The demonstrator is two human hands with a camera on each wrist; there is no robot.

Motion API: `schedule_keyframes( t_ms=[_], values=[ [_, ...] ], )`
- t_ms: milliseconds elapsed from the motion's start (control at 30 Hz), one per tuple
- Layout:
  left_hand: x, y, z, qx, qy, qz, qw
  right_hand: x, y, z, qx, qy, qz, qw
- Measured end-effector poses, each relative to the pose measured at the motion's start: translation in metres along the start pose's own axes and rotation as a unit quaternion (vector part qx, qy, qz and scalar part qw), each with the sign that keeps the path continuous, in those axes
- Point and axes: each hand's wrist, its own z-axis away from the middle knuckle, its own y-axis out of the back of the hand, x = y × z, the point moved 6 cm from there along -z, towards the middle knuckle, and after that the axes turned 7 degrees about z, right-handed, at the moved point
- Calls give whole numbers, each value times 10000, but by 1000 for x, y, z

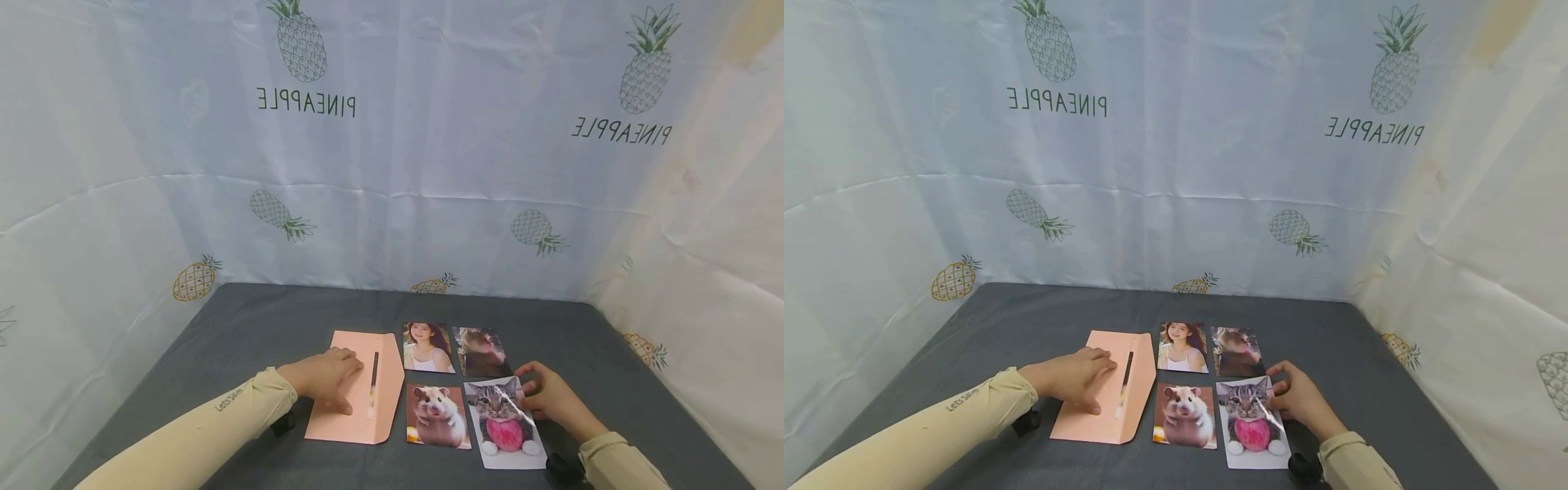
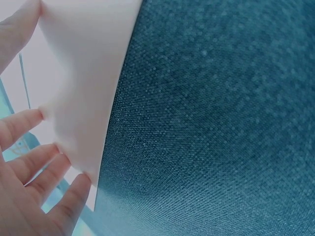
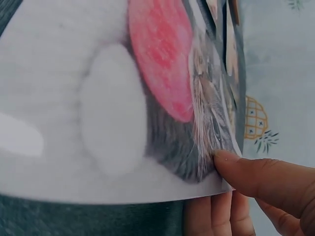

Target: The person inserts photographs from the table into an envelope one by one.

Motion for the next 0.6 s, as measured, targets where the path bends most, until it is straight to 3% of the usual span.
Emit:
schedule_keyframes(
  t_ms=[600],
  values=[
    [2,2,2,14,-32,19,10000,-19,31,11,-194,319,58,9993]
  ],
)
